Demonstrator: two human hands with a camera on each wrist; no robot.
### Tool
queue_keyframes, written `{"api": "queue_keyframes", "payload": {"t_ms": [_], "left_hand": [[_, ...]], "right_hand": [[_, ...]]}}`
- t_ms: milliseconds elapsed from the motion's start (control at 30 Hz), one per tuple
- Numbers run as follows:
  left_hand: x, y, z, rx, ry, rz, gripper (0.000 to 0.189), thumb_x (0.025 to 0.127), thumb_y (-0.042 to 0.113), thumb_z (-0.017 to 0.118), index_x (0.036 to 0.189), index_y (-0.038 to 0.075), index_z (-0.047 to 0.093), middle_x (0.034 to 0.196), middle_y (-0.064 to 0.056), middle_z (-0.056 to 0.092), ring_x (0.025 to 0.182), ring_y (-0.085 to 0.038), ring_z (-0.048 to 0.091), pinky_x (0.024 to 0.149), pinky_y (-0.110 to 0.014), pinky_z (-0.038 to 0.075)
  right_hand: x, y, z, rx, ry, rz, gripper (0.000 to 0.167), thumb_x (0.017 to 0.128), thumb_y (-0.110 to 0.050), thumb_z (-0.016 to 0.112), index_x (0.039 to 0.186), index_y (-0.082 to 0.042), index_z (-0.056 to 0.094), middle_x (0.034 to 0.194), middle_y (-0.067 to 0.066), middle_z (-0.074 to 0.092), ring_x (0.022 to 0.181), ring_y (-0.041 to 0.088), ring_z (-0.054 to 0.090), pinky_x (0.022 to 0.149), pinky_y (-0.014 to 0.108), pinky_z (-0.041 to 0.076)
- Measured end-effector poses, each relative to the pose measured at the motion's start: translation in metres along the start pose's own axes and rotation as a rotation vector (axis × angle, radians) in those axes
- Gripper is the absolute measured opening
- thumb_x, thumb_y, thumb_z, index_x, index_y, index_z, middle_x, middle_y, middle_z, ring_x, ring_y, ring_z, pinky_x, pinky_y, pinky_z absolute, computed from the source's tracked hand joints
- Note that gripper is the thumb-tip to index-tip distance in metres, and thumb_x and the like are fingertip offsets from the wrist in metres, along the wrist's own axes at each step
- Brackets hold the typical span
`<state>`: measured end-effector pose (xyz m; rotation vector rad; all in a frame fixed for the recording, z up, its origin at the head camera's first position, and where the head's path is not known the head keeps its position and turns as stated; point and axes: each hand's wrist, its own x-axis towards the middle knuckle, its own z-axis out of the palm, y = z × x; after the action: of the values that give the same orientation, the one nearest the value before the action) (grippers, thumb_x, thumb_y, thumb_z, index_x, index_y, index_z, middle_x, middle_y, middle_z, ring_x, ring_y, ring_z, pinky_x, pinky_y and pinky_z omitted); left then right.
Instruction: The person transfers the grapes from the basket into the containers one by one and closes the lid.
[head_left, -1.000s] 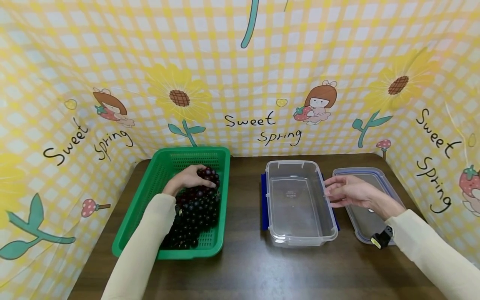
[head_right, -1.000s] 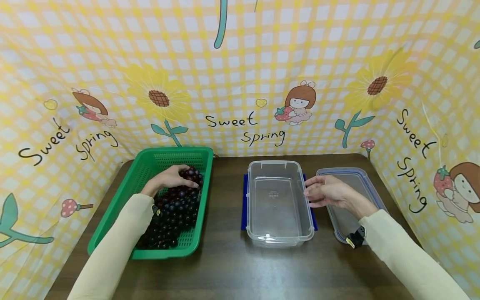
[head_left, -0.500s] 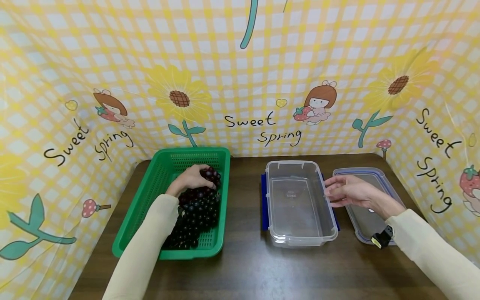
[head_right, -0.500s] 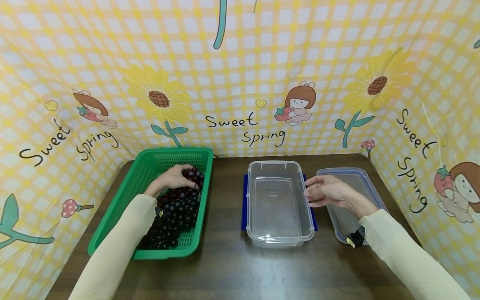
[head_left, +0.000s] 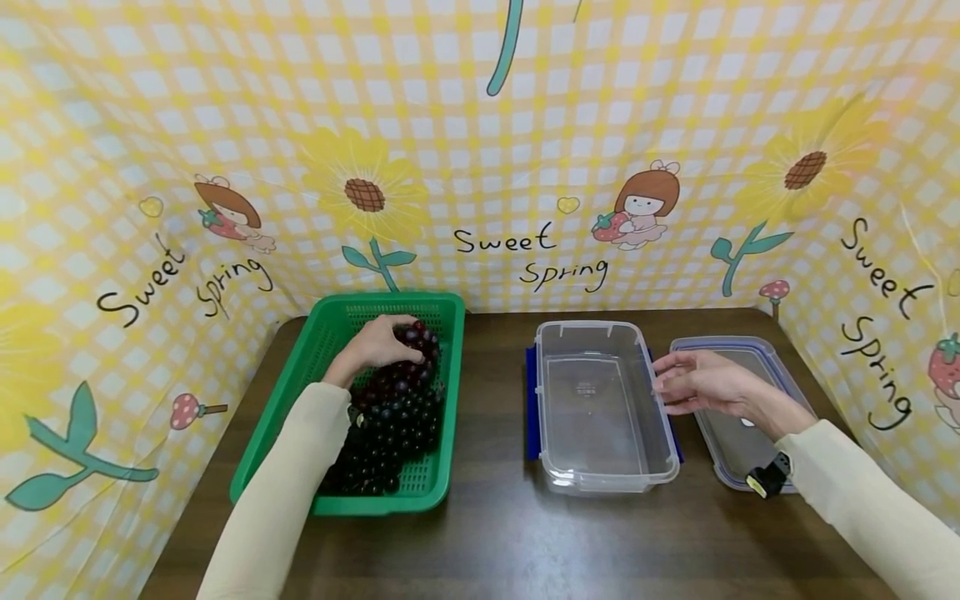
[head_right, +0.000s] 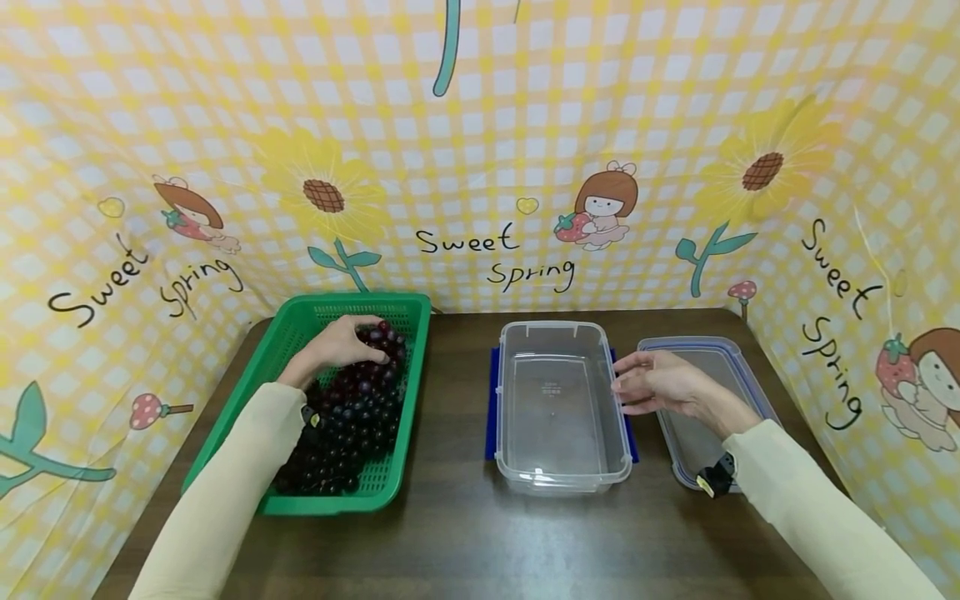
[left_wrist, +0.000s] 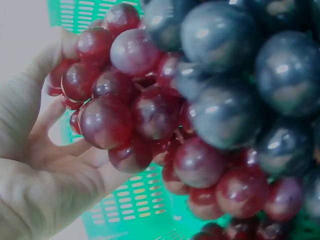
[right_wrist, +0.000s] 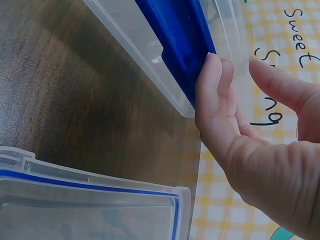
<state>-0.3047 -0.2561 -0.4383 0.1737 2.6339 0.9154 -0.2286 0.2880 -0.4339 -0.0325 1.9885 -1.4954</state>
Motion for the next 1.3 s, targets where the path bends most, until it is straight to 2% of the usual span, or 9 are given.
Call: {"api": "queue_keyframes", "payload": {"t_ms": [67, 167, 300, 433, 500, 833, 933, 1033, 1300], "left_hand": [[-0.001, 0.003, -0.004, 0.007, 0.009, 0.004, 0.082, 0.09, 0.03, 0.081, 0.161, 0.014, 0.043, 0.073, 0.007, 0.056, 0.048, -0.01, 0.025, 0.06, -0.034, 0.042], [-0.004, 0.005, -0.009, 0.013, 0.024, 0.011, 0.083, 0.091, 0.03, 0.08, 0.162, 0.014, 0.042, 0.104, -0.014, 0.071, 0.052, -0.013, 0.027, 0.069, -0.037, 0.046], [-0.011, 0.007, -0.015, -0.031, 0.043, 0.033, 0.083, 0.093, 0.031, 0.08, 0.163, 0.015, 0.04, 0.17, -0.023, 0.032, 0.078, -0.022, 0.05, 0.091, -0.046, 0.051], [-0.017, 0.011, -0.023, -0.12, 0.056, 0.055, 0.086, 0.093, 0.034, 0.081, 0.164, 0.016, 0.038, 0.167, -0.023, 0.037, 0.086, -0.023, 0.055, 0.086, -0.044, 0.053], [-0.019, 0.014, -0.028, -0.166, 0.05, 0.054, 0.087, 0.093, 0.034, 0.081, 0.165, 0.017, 0.035, 0.166, -0.023, 0.039, 0.068, -0.02, 0.05, 0.081, -0.042, 0.05], [-0.033, 0.032, -0.044, -0.277, 0.072, 0.071, 0.09, 0.093, 0.033, 0.082, 0.166, 0.021, 0.032, 0.175, -0.019, 0.018, 0.071, -0.012, 0.044, 0.069, -0.037, 0.044], [-0.037, 0.039, -0.046, -0.301, 0.081, 0.084, 0.089, 0.093, 0.033, 0.082, 0.166, 0.022, 0.033, 0.177, -0.015, 0.01, 0.102, -0.021, 0.058, 0.08, -0.04, 0.049], [-0.04, 0.046, -0.048, -0.308, 0.089, 0.099, 0.089, 0.092, 0.034, 0.082, 0.166, 0.022, 0.033, 0.177, -0.015, 0.011, 0.138, -0.038, 0.048, 0.095, -0.048, 0.052], [-0.044, 0.071, -0.048, -0.357, 0.108, 0.159, 0.088, 0.091, 0.032, 0.084, 0.165, 0.022, 0.037, 0.168, -0.02, 0.035, 0.145, -0.038, 0.047, 0.098, -0.048, 0.056]], "right_hand": [[-0.001, 0.0, 0.0, 0.0, 0.001, -0.005, 0.066, 0.101, -0.014, 0.07, 0.151, 0.009, 0.034, 0.111, 0.005, 0.066, 0.098, 0.018, 0.072, 0.095, 0.044, 0.064], [-0.001, 0.0, 0.0, 0.002, 0.0, -0.011, 0.066, 0.102, -0.013, 0.07, 0.151, 0.009, 0.033, 0.111, 0.006, 0.066, 0.098, 0.018, 0.072, 0.094, 0.043, 0.064], [-0.002, 0.0, 0.0, 0.017, -0.005, -0.01, 0.066, 0.102, -0.013, 0.069, 0.152, 0.009, 0.032, 0.111, 0.005, 0.066, 0.098, 0.017, 0.073, 0.093, 0.042, 0.064], [-0.002, 0.0, 0.0, 0.027, -0.016, -0.01, 0.067, 0.102, -0.012, 0.069, 0.153, 0.01, 0.031, 0.11, 0.004, 0.067, 0.096, 0.017, 0.075, 0.093, 0.041, 0.064], [-0.002, 0.0, 0.0, 0.027, -0.015, -0.008, 0.067, 0.102, -0.013, 0.069, 0.153, 0.01, 0.031, 0.109, 0.003, 0.067, 0.095, 0.016, 0.075, 0.093, 0.041, 0.064], [-0.002, 0.001, 0.0, 0.033, -0.018, -0.017, 0.066, 0.102, -0.012, 0.068, 0.152, 0.01, 0.031, 0.108, 0.003, 0.067, 0.095, 0.015, 0.074, 0.092, 0.039, 0.064], [-0.003, 0.003, 0.001, 0.032, -0.016, -0.027, 0.065, 0.103, -0.012, 0.068, 0.152, 0.01, 0.032, 0.108, 0.003, 0.066, 0.095, 0.015, 0.072, 0.092, 0.038, 0.064], [-0.002, 0.003, 0.001, 0.03, -0.013, -0.029, 0.065, 0.103, -0.012, 0.068, 0.152, 0.01, 0.032, 0.107, 0.003, 0.067, 0.096, 0.016, 0.072, 0.093, 0.038, 0.064], [-0.003, 0.001, 0.002, 0.031, -0.008, -0.027, 0.064, 0.102, -0.011, 0.069, 0.151, 0.009, 0.034, 0.106, 0.002, 0.067, 0.096, 0.016, 0.072, 0.093, 0.038, 0.064]]}}
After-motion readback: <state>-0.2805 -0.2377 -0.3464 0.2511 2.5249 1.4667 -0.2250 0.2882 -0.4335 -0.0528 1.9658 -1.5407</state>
